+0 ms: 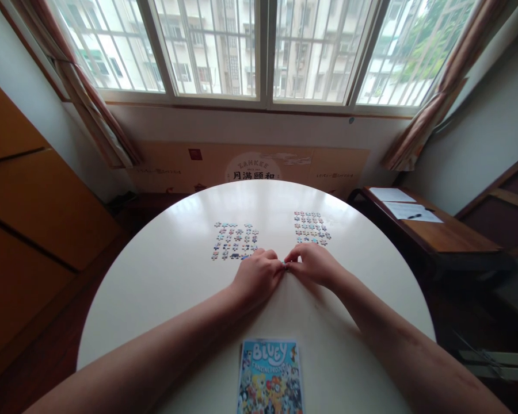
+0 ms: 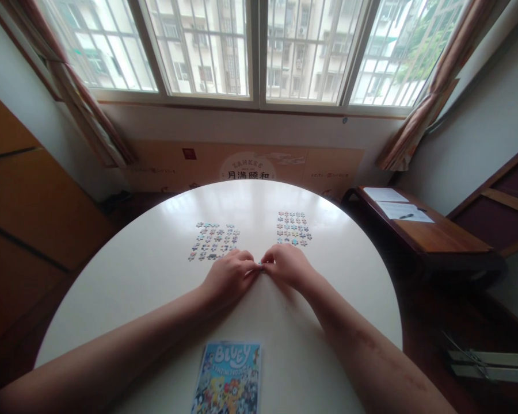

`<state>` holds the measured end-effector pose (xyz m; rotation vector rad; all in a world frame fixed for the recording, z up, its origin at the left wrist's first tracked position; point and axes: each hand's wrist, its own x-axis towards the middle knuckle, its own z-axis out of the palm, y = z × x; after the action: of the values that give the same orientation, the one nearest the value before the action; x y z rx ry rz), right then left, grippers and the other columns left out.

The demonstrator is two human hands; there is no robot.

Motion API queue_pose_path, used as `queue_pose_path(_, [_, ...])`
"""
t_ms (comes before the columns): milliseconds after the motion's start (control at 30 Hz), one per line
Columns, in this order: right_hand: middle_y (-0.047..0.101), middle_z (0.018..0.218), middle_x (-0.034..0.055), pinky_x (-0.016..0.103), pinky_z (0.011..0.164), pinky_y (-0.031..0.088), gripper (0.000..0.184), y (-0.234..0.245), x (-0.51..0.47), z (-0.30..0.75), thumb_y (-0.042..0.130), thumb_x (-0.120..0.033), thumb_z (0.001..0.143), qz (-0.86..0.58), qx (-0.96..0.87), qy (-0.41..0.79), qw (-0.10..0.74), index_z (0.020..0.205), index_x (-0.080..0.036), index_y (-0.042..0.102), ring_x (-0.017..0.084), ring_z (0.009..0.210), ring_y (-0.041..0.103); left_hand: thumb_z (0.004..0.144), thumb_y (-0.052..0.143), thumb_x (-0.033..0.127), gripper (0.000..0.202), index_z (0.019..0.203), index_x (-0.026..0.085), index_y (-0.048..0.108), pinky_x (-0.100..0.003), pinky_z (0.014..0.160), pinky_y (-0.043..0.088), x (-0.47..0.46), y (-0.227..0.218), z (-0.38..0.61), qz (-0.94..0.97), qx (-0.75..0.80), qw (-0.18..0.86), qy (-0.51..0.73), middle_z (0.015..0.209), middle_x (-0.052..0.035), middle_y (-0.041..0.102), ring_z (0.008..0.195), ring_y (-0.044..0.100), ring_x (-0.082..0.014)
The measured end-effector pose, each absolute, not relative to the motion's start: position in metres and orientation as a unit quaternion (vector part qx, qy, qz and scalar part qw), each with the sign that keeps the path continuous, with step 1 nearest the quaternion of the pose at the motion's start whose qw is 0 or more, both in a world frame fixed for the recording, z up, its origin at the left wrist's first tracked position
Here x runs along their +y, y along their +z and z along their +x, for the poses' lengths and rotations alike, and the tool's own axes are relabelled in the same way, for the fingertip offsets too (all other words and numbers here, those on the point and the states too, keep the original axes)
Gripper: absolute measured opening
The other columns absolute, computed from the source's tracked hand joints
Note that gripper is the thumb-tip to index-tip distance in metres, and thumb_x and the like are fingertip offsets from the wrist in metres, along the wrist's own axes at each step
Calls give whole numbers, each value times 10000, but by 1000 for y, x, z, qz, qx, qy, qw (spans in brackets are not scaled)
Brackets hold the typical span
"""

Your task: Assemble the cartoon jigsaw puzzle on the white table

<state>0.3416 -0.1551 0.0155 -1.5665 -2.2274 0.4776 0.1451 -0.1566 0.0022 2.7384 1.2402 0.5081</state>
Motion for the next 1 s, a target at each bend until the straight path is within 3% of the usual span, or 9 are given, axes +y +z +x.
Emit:
queue_pose_path(167, [775, 867, -4, 307, 764, 478, 280, 18, -152, 355, 679, -277, 851, -568, -771, 162, 239, 1108, -275, 788, 186, 804, 684, 959, 561, 221, 224, 965, 224, 785, -356, 726, 511, -165, 9, 144, 909, 396, 3, 131, 993, -66, 719, 919, 610, -250])
queue_pose_path(300, [760, 845, 3, 299, 731, 474, 197, 24, -151, 368, 666, -313, 879, -574, -761, 142, 267, 1013, -271, 803, 168, 739, 657, 969, 551, 217, 225, 950, 217, 775, -346, 744, 514, -165, 9, 145, 904, 401, 12, 148, 1014, -70, 712, 937, 616, -241])
queue_pose_path(533, [765, 858, 10, 295, 710, 463, 169, 26, -153, 370, 674, -284, 859, -560, -791, 145, 199, 955, -270, 813, 180, 785, 664, 936, 619, 232, 166, 1018, 210, 762, -366, 838, 530, -161, 8, 142, 897, 408, 33, 168, 1045, -68, 716, 982, 650, -246])
queue_pose_path(1000, [741, 884, 2, 291, 757, 461, 150, 17, -160, 350, 728, -227, 823, -502, -825, 178, 191, 924, -293, 817, 162, 815, 653, 939, 576, 232, 230, 843, 215, 784, -298, 691, 489, -167, 11, 133, 898, 411, 38, 151, 886, -43, 721, 792, 663, -190])
